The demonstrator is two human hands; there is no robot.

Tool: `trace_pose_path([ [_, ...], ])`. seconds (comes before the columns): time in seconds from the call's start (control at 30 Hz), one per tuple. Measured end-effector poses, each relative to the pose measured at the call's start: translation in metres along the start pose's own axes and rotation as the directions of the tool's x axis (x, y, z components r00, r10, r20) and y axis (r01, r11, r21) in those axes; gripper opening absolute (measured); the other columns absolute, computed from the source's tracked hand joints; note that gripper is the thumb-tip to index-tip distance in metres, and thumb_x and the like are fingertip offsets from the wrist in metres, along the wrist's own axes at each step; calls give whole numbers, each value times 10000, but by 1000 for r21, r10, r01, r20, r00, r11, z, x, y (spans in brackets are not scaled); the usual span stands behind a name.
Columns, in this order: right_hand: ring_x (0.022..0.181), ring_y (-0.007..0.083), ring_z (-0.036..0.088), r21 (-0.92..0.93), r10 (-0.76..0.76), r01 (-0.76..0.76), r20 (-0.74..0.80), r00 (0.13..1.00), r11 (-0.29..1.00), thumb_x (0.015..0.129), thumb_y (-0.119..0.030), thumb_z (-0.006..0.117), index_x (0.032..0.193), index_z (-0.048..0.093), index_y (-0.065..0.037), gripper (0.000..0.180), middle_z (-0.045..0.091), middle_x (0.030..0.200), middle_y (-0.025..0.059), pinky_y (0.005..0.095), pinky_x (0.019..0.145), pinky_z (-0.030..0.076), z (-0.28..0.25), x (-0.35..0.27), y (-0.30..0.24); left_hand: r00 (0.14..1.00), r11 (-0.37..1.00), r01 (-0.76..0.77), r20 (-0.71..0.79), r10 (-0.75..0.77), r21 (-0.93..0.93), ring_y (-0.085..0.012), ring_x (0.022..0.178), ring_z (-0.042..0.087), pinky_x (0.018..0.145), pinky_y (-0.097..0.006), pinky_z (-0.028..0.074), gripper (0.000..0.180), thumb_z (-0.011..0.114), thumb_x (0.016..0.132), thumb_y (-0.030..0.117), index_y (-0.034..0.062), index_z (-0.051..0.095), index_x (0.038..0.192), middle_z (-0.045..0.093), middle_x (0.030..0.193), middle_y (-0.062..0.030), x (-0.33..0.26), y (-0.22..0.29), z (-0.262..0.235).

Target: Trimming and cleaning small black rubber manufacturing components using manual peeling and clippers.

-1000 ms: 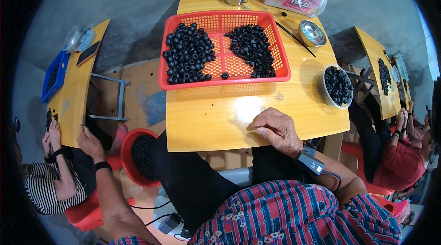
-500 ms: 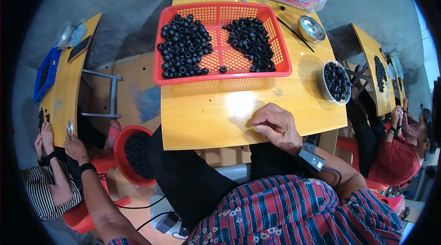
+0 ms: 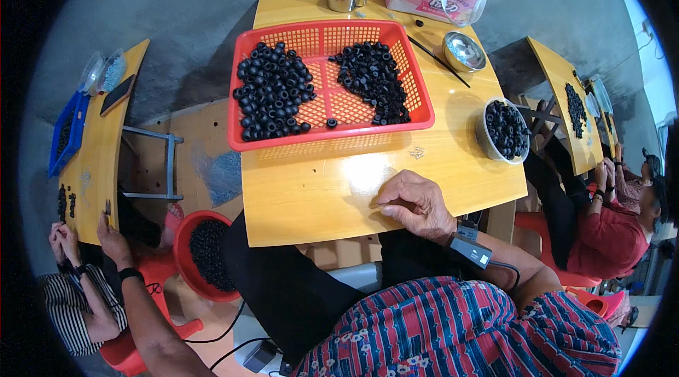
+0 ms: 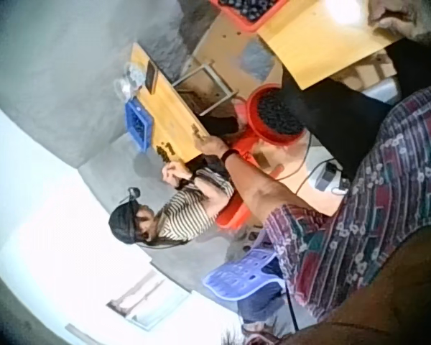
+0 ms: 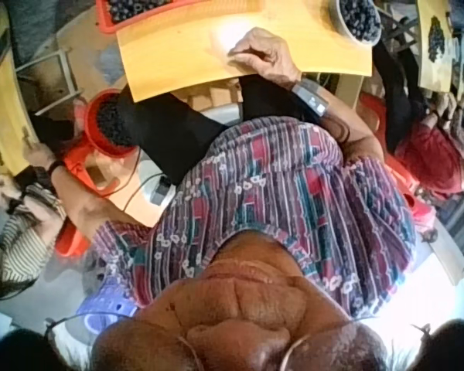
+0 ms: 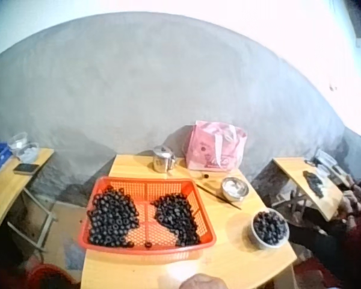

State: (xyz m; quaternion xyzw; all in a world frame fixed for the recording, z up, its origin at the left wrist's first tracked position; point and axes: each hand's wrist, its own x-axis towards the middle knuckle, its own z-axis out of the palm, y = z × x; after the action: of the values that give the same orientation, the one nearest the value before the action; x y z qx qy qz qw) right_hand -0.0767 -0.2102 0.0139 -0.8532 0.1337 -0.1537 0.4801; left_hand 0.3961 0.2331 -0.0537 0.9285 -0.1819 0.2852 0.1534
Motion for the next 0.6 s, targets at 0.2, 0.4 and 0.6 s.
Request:
trace_pose_path([
  [0.2, 818, 218, 574, 11, -17, 17, 22, 1000, 1000, 774, -91, 663, 850, 635, -36, 98, 628, 822, 60, 324, 744, 466, 3, 3, -3, 983, 984, -181, -41, 181, 8, -452, 924, 547, 856, -495, 417, 396, 481, 756, 158, -25, 614, 1080, 611, 1019, -254, -5, -14, -5],
  [0.4, 796, 214, 574, 33, 5, -4, -34, 999, 999, 782, -47, 648, 836, 639, -34, 57, 632, 805, 58, 319, 740, 464, 3, 2, -6, 967, 996, -68, -243, 81, 61, -466, 952, 508, 836, -517, 397, 458, 500, 819, 245, -45, 534, 1171, 559, 1105, -277, -13, 52, -7],
  [0.6, 767, 228, 578, -30, -70, 69, -27, 997, 997, 782, -38, 635, 828, 630, -38, 47, 621, 785, 79, 321, 688, 474, 2, 16, -16, 981, 927, 9, -176, -80, -374, -319, 1239, 391, 1056, -395, 275, 560, 602, 806, 72, 20, 410, 1329, 432, 1327, -180, -36, 199, -32],
])
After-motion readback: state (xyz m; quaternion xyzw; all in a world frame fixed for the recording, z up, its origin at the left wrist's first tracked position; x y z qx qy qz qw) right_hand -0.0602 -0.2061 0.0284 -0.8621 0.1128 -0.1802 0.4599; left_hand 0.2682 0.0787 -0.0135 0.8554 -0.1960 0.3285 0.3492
